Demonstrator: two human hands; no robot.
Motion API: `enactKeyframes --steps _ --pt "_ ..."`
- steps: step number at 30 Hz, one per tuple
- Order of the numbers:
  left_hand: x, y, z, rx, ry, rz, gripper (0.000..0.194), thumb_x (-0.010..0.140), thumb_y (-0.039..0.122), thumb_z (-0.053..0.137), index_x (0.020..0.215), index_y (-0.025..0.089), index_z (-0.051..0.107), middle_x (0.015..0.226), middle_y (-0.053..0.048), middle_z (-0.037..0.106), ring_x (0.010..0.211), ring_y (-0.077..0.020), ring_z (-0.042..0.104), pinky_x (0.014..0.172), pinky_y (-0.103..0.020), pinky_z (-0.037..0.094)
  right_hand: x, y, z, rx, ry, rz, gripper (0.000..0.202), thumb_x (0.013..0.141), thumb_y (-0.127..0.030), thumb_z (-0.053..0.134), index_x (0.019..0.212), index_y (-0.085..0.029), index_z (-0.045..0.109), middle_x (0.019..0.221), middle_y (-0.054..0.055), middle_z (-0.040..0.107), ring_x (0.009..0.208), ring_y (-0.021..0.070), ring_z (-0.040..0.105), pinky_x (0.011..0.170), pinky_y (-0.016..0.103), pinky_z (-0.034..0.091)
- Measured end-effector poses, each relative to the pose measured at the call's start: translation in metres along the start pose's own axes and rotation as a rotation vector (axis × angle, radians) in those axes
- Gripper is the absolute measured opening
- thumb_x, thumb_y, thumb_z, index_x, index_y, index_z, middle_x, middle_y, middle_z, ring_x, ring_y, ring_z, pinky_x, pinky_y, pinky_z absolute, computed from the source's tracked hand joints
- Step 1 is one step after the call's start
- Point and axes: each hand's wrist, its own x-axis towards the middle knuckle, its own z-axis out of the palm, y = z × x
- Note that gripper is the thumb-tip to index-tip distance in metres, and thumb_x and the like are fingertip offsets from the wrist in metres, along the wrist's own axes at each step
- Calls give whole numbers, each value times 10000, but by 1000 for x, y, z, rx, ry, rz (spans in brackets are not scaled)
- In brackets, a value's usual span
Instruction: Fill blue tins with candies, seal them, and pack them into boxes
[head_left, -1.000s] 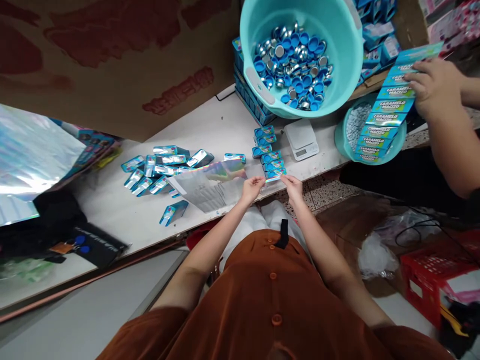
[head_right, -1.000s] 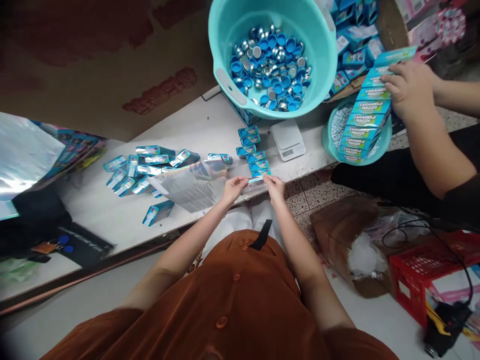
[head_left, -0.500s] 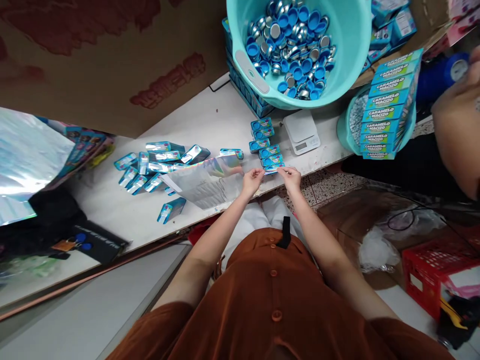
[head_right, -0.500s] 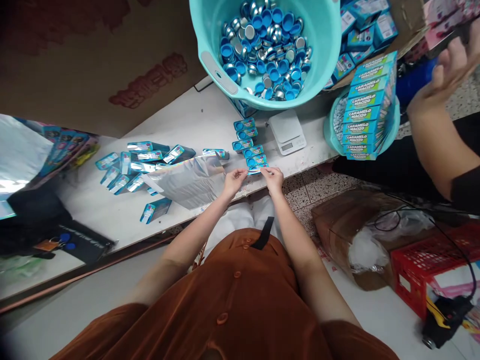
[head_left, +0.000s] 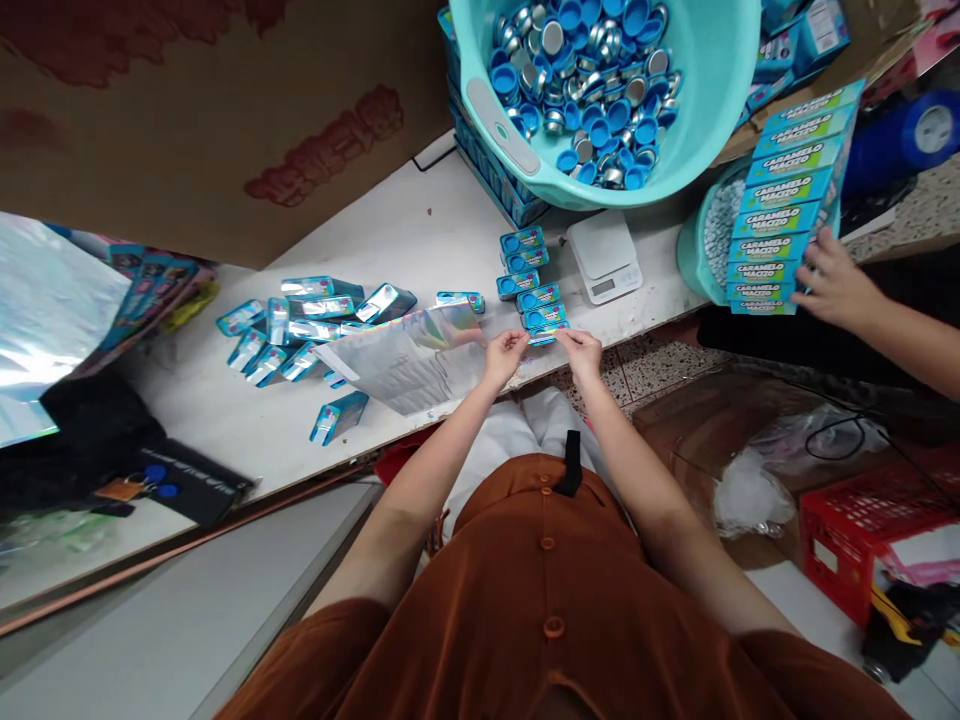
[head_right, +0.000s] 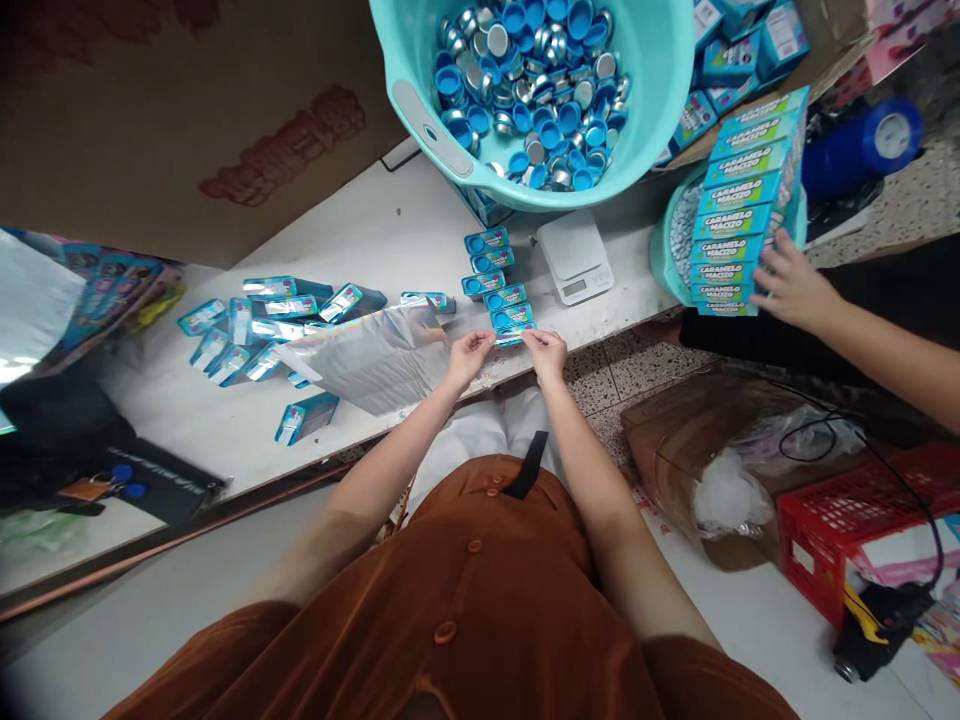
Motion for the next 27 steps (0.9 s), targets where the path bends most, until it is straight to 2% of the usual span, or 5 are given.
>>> enactKeyframes --steps 6,12,20,27 --pt "3 -3 0 -19 -9 43 177 674 282 735 736 148 638 678 -9 625 640 -112 558 655 -237 441 1 -4 0 25 -21 21 311 604 -427 729 756 -157 748 852 64 707 835 210 643 835 353 499" --pt "5 -5 0 -13 -6 9 196 669 297 743 737 152 630 672 -11 626 627 -117 564 637 -242 444 3 -3 0 25 -18 29 303 574 -414 749 740 -160 746 830 56 712 819 211 646 823 350 505" --pt "2 -2 0 22 17 2 140 694 252 711 731 149 622 651 6 603 596 -100 527 615 -225 423 8 4 1 -19 -29 1 288 596 -400 741 760 -163 746 831 46 711 822 203 641 807 330 508" --pt "3 -3 3 -3 45 -23 170 667 264 735 714 154 615 631 11 596 594 -97 529 603 -217 422 9 0 1 -248 -25 -98 217 665 -377 682 727 -172 721 719 16 633 713 171 572 772 314 462"
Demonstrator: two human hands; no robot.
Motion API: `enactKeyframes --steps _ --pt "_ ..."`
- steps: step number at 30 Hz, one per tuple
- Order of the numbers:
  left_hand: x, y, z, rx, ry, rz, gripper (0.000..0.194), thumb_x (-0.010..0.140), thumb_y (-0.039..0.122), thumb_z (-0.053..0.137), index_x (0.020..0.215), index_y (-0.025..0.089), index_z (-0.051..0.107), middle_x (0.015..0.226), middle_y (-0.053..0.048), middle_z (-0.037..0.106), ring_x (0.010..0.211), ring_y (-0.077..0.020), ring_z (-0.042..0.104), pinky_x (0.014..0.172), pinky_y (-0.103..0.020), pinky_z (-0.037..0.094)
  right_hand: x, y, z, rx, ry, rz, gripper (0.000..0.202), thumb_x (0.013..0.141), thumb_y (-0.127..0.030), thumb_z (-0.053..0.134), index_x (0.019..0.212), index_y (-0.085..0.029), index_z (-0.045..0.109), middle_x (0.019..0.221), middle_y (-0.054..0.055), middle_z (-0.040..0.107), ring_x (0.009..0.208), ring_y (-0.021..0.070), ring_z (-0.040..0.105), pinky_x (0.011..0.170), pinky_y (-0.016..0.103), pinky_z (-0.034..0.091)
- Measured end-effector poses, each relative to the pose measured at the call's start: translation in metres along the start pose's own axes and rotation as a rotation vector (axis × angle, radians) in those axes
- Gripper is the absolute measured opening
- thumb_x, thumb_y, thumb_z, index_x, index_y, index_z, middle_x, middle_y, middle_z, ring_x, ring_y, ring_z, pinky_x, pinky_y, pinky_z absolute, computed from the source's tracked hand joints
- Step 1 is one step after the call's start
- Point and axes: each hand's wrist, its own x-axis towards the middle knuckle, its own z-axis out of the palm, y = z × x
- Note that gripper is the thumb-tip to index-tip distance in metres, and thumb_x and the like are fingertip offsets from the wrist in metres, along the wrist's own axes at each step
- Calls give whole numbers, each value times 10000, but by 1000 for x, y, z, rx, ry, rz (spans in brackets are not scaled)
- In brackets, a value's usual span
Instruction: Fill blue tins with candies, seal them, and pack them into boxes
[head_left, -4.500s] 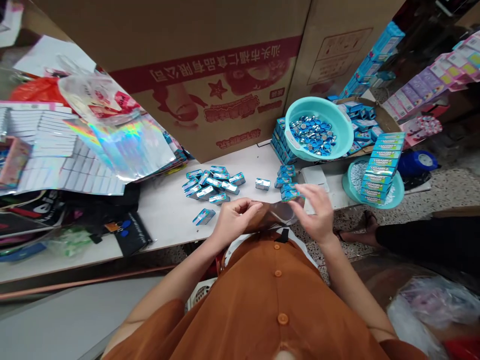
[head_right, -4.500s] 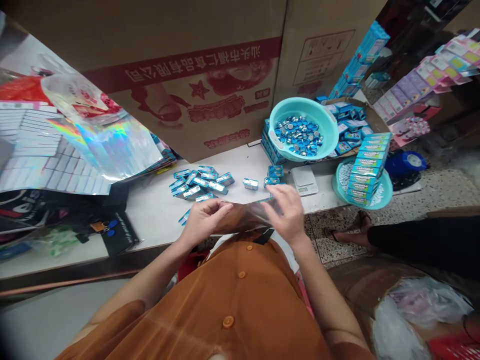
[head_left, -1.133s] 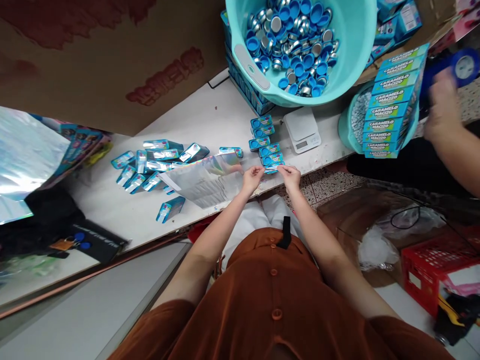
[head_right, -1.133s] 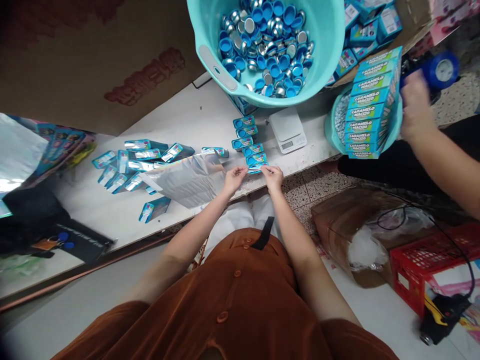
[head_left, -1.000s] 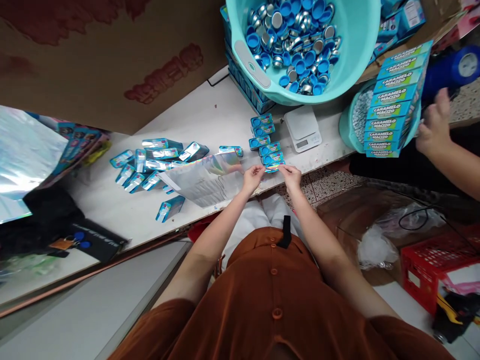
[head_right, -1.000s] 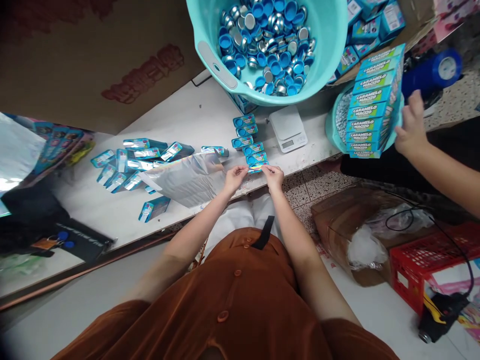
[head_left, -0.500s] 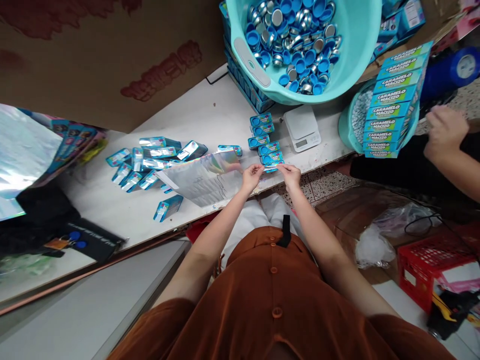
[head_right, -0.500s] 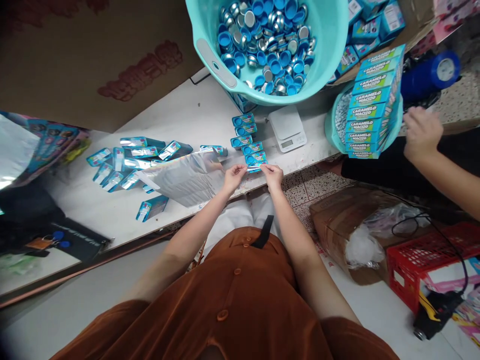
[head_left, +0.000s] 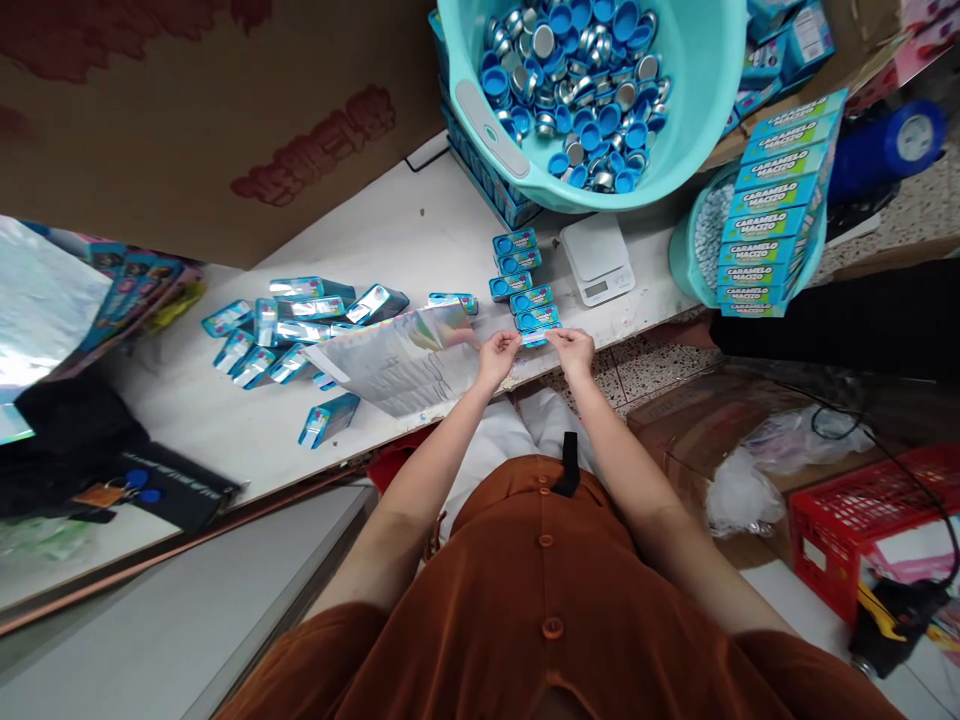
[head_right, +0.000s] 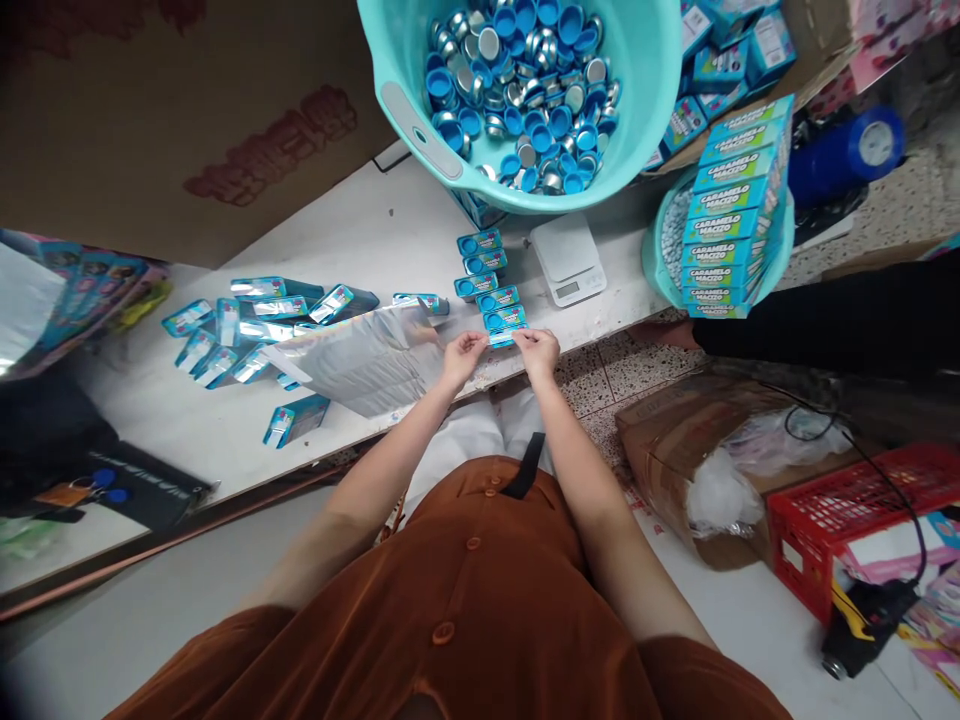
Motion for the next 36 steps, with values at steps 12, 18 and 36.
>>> enactKeyframes --steps 12,18,36 --pt "0 -16 9 -170 42 -237 391 657 406 769 881 195 528 626 80 517 474 -30 420 508 -166 354 4 5 2 28 73 138 490 529 -421 756 862 -211 465 692 -92 464 626 99 471 682 235 404" --pt "-8 -27 26 -117 115 -318 415 711 543 683 851 225 456 568 104 407 416 -51 356 471 -189 325 7 7 0 29 -6 170 597 518 -494 731 996 -167 589 670 -68 514 624 125 497 655 255 413" --pt "-44 125 -235 1075 347 609 490 565 464 766 949 196 624 1128 -143 614 1141 -359 464 994 -475 336 -52 -26 -43 -50 16 -181 556 753 -576 537 1105 -149 594 862 80 621 713 194 553 727 338 456"
